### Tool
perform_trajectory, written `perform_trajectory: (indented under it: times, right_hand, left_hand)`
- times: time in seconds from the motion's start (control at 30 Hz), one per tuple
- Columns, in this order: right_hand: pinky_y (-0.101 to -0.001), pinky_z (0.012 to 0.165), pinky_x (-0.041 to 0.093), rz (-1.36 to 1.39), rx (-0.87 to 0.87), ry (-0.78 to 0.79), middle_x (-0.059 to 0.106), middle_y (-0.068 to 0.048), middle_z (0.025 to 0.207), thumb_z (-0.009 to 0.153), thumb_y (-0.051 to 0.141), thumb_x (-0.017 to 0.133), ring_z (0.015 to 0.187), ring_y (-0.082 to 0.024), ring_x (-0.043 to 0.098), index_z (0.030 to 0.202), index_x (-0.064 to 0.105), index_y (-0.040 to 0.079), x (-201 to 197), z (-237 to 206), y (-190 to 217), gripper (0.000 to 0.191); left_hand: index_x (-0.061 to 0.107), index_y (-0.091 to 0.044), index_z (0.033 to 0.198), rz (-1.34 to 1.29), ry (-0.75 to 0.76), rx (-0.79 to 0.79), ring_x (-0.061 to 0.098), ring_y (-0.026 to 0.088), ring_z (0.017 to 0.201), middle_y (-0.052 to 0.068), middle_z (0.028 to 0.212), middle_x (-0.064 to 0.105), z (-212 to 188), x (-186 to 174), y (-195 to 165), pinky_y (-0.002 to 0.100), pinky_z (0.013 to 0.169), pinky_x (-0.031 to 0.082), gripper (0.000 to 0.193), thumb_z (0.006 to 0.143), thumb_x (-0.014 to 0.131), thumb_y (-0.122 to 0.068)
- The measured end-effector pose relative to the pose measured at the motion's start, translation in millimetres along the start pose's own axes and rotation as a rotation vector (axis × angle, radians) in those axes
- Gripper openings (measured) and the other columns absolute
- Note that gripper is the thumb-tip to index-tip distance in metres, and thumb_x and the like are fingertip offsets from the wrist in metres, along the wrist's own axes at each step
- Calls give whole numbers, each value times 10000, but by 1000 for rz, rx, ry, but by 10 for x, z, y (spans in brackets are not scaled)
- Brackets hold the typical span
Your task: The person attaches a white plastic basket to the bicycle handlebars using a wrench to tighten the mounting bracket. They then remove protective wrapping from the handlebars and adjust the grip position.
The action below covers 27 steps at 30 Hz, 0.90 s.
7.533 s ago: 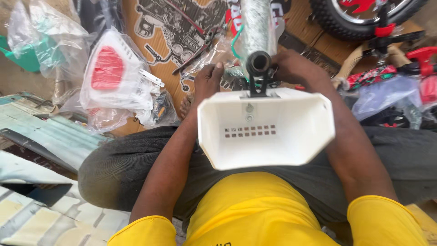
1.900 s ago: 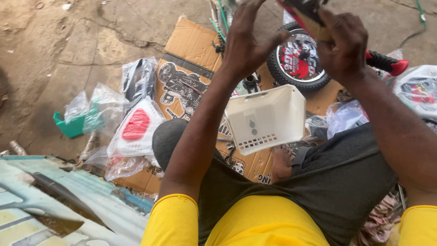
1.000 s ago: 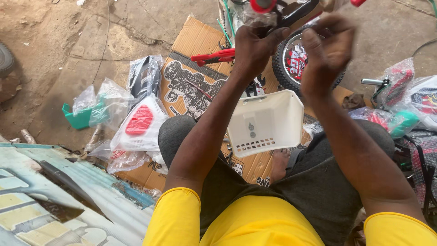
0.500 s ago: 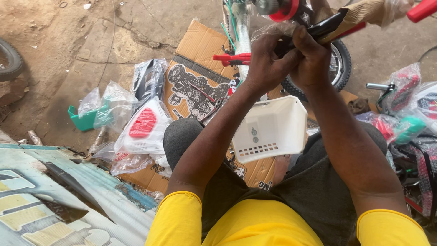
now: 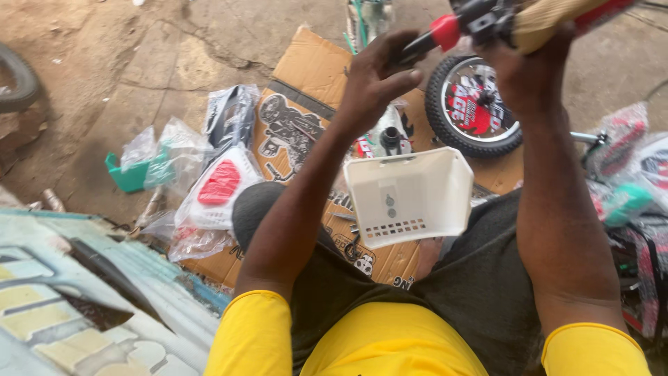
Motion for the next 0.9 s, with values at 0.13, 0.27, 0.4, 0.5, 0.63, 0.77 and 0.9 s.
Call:
perform_trajectory:
  times: [0.13, 0.27, 0.4, 0.5, 0.63, 0.77, 0.9]
  right_hand:
    - [-432, 844, 532, -315, -239, 99, 692, -155, 1001, 952, -107, 582, 957, -315, 691, 1172, 660, -67, 60, -92, -3, 236]
    - [-469, 806, 526, -605, -488, 6, 669, -219, 1032, 920, -26, 656, 927, -408, 658, 1104, 626, -75, 162, -219, 2, 193]
    - [-479, 794, 529, -596, -324, 167, 694, -177, 932, 956, -47, 682, 913, -392, 689, 1052, 681, -12, 302, -328, -107, 102]
    - [-466, 820, 548, -666, -275, 236, 701, -160, 901, 905, -68, 684, 915, -365, 703, 1018, 704, 23, 405, -419, -128, 147]
    - [-468, 842, 558, -671, -279, 275, 706, -161, 874, 849, -80, 743, 900, -369, 702, 954, 730, 34, 506, -482, -70, 155]
    - [-438, 805, 585, -649, -339, 254, 740, -160, 970, 697, -43, 811, 907, -351, 725, 1003, 738, -3, 544, -510, 32, 318]
    - [-357, 846, 623, -498, -214, 344, 753, -123, 1028, 809, -42, 844, 939, -247, 761, 1100, 752, 14, 558, -539, 17, 310]
  left_hand:
    - [620, 27, 1378, 39, 55, -229, 725, 188, 1048, 143, 1199, 752, -79, -68, 269, 346, 917, 619, 441, 948, 683, -42]
    - [643, 34, 1355, -76, 137, -332, 719, 171, 1010, 119, 1128, 756, -117, -109, 483, 344, 930, 611, 380, 990, 642, -73]
    - [703, 36, 1306, -72, 188, -437, 712, 185, 934, 141, 1074, 768, -233, -158, 595, 367, 886, 598, 340, 1012, 605, -103]
    - [721, -4, 1261, 170, 215, -455, 762, 185, 958, 135, 1056, 797, -349, -203, 607, 369, 951, 616, 317, 995, 587, -115]
    - [737, 10, 1172, 100, 205, -463, 756, 177, 1008, 143, 1048, 791, -487, -192, 579, 396, 990, 604, 249, 1013, 591, -115]
    - [737, 19, 1069, 77, 152, -484, 730, 178, 954, 132, 973, 769, -625, -189, 537, 418, 917, 600, 197, 1019, 599, -113]
    - [678, -27, 1065, 156, 175, -483, 763, 157, 884, 69, 934, 749, -714, -165, 478, 400, 808, 649, 140, 1013, 588, -121]
Point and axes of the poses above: each hand's wrist, its own z-axis towards the middle knuckle, its own x-axis out of the palm, y = z × x, the point moved 4 cm from there along z, towards the middle knuckle
